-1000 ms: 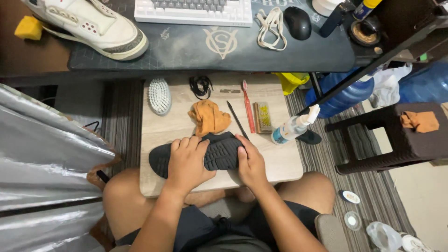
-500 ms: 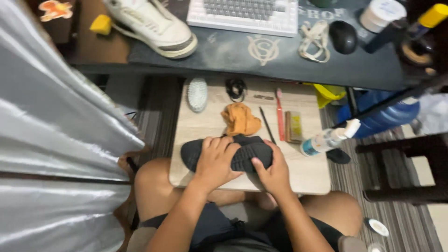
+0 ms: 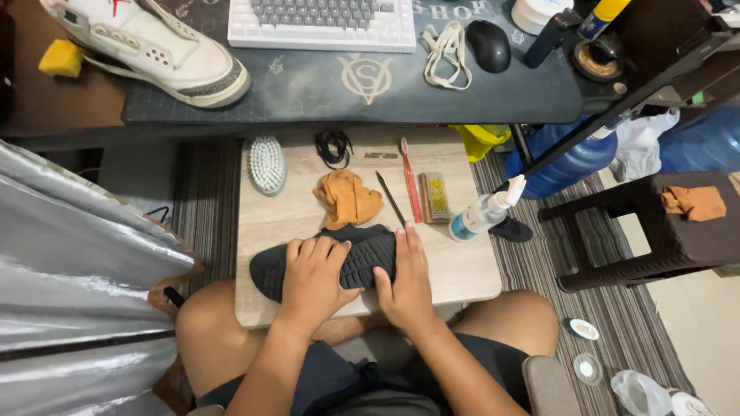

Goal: Cleaning the sole of a shoe by scraping debris from the treads and wiping it down.

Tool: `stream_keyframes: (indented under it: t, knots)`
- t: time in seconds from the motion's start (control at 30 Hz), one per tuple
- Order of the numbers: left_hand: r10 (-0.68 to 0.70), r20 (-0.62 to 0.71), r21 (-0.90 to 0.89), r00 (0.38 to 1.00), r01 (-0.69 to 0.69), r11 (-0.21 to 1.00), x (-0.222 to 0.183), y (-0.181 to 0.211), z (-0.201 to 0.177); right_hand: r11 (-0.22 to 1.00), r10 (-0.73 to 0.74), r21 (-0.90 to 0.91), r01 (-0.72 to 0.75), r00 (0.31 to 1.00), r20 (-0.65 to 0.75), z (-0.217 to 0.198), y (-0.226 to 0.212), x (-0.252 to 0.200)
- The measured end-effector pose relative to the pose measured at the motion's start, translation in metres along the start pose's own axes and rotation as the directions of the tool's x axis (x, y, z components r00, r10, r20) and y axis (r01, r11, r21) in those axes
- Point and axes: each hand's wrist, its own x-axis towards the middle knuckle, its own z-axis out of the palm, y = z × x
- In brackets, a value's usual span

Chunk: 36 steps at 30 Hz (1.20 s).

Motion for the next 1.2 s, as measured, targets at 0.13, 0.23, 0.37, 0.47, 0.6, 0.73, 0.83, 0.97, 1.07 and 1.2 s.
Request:
stream_keyframes:
  t: [0.13,0.23,0.37,0.47,0.6,0.73,0.83,0.97,1.07,1.2]
  knots:
    - [0.011,0.002,-0.026,1.0,-0.011,1.0,0.001,-0.002,-0.003,0.988,0.052,0.139,-0.068,0.992,0.112,-0.007,0.004,0.002]
    - [0.011,0.001,-0.043,1.0,-0.011,0.999,0.001,0.001,-0.004,0.948,0.129,0.285,-0.145,0.989,0.074,-0.005,0.033,0.007]
    - [0.012,-0.017,-0.03,1.0,-0.013,0.999,0.003,0.002,-0.005,0.882,0.227,0.417,-0.219,0.973,0.03,-0.009,0.038,0.016]
    - [-0.014,-0.003,-0.014,1.0,0.014,1.0,0.001,0.002,-0.009,0.84,0.37,0.44,-0.317,0.928,-0.037,-0.011,0.033,0.008]
    - [-0.024,0.005,0.011,1.0,0.024,1.0,0.006,0.007,-0.015,0.901,0.379,0.389,-0.192,0.786,-0.489,-0.023,0.072,-0.002]
    - [0.03,0.004,0.193,1.0,-0.03,0.981,0.011,0.014,-0.02,0.94,0.339,0.199,-0.276,0.707,-0.621,-0.071,0.075,0.027]
    - [0.049,-0.029,0.204,0.998,-0.042,0.978,0.011,0.012,-0.015,0.944,0.292,0.271,-0.186,0.854,-0.43,-0.092,0.085,0.045]
    - [0.047,-0.041,0.231,0.998,-0.036,0.972,0.011,0.015,-0.014,0.808,0.348,0.569,-0.155,0.904,-0.249,-0.088,0.095,0.062]
    - [0.023,-0.035,0.249,0.999,-0.013,0.968,0.008,0.014,-0.011,0.866,0.313,0.458,-0.199,0.931,-0.188,-0.083,0.095,0.062]
    - [0.024,-0.038,0.212,0.999,-0.016,0.977,0.008,0.011,-0.01,0.833,0.303,0.519,-0.192,0.943,-0.137,-0.075,0.084,0.059]
